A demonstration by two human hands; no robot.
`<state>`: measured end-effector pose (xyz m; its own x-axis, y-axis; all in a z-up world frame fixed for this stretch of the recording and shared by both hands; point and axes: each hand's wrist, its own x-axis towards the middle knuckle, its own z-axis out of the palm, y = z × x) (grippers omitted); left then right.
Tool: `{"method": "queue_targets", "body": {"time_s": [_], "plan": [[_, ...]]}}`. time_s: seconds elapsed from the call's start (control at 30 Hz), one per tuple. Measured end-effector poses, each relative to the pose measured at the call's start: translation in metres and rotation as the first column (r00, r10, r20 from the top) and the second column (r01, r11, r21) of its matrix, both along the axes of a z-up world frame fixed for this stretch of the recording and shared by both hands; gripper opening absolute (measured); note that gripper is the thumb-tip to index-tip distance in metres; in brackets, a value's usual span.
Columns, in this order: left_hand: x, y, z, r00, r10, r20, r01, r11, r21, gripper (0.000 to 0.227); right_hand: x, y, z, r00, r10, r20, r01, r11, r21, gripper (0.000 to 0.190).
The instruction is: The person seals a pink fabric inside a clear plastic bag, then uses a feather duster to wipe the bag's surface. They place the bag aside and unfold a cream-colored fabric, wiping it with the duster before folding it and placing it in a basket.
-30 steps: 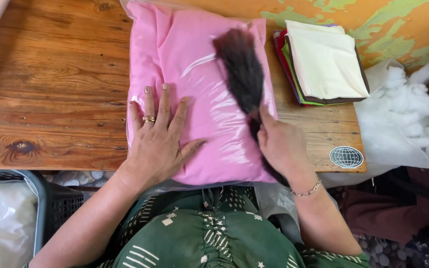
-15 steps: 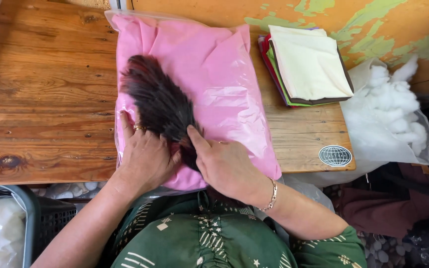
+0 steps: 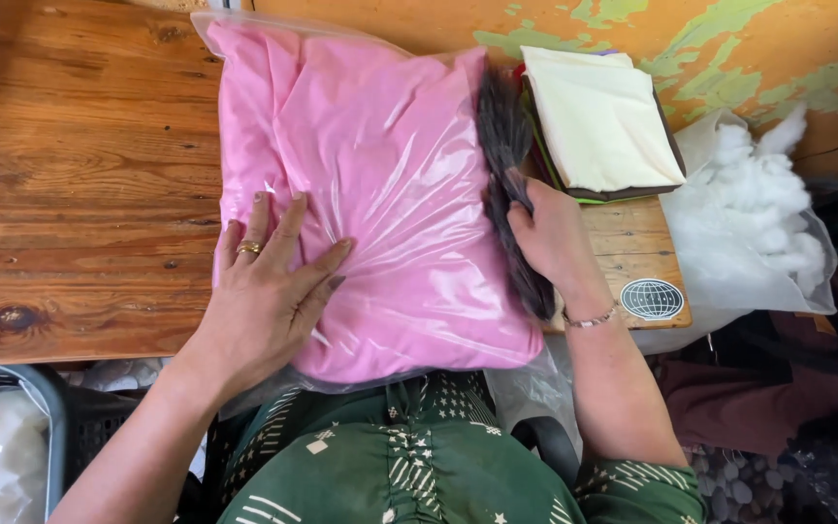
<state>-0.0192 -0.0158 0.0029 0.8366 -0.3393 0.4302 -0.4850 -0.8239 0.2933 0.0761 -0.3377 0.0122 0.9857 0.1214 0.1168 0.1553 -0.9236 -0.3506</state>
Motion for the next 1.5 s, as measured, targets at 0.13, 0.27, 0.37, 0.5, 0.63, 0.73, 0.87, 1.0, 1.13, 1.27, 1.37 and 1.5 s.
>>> {"method": "queue_targets", "body": {"time_s": [0.13,0.27,0.37,0.5,0.63,0.73,0.87,1.0,1.13,1.27,1.37,1.5], "plan": [[-0.016,0.023,0.035,0.965,-0.122,-0.234,0.138,0.989,0.050,0.041,-0.021,0.007,0.034,0.978,0.055,0.203,-0.109,0.958,0.265,0.037],[-0.017,0.036,0.058,0.956,-0.039,-0.290,0.093,0.980,0.176,0.042,-0.037,0.035,0.055,0.939,0.116,0.324,-0.178,0.969,0.172,0.033],[-0.001,0.020,0.060,0.975,0.094,-0.202,-0.035,0.960,0.277,0.063,-0.052,0.074,0.064,0.921,0.296,0.254,-0.352,0.912,0.213,0.030],[0.031,-0.008,0.024,0.965,0.138,-0.224,-0.088,0.972,0.220,0.086,-0.055,0.104,0.053,0.834,0.538,0.122,-0.548,0.833,0.080,0.039],[0.035,-0.013,-0.007,0.984,0.180,-0.008,-0.177,0.972,0.157,0.085,-0.019,0.079,0.032,0.905,0.424,0.037,-0.422,0.905,-0.044,0.039],[0.030,-0.012,-0.009,0.988,0.148,0.037,-0.151,0.983,0.106,0.081,0.005,0.042,0.028,0.988,0.120,-0.100,-0.138,0.970,-0.199,0.034],[0.031,-0.016,-0.004,0.987,0.158,0.021,-0.159,0.984,0.076,0.081,0.024,-0.005,0.002,0.985,0.058,-0.162,-0.078,0.990,-0.119,0.018],[0.030,-0.017,-0.007,0.986,0.169,0.019,-0.170,0.977,0.129,0.080,-0.010,0.016,0.025,1.000,0.011,0.012,-0.012,0.997,0.070,0.017],[0.031,-0.019,-0.007,0.989,0.148,0.017,-0.148,0.986,0.070,0.080,-0.066,0.073,0.064,0.925,0.344,0.162,-0.374,0.901,0.220,0.032],[0.031,-0.015,-0.010,0.986,0.163,-0.040,-0.155,0.977,0.146,0.080,-0.072,0.086,0.049,0.886,0.464,0.000,-0.462,0.881,0.099,0.046],[0.026,-0.013,-0.008,0.984,0.180,-0.003,-0.179,0.981,0.070,0.082,-0.041,0.067,0.031,0.917,0.399,-0.002,-0.398,0.914,-0.077,0.048],[0.024,-0.011,-0.008,0.985,0.168,0.038,-0.170,0.984,0.046,0.080,0.005,0.020,0.006,0.992,0.119,-0.043,-0.120,0.992,-0.029,0.047]]}}
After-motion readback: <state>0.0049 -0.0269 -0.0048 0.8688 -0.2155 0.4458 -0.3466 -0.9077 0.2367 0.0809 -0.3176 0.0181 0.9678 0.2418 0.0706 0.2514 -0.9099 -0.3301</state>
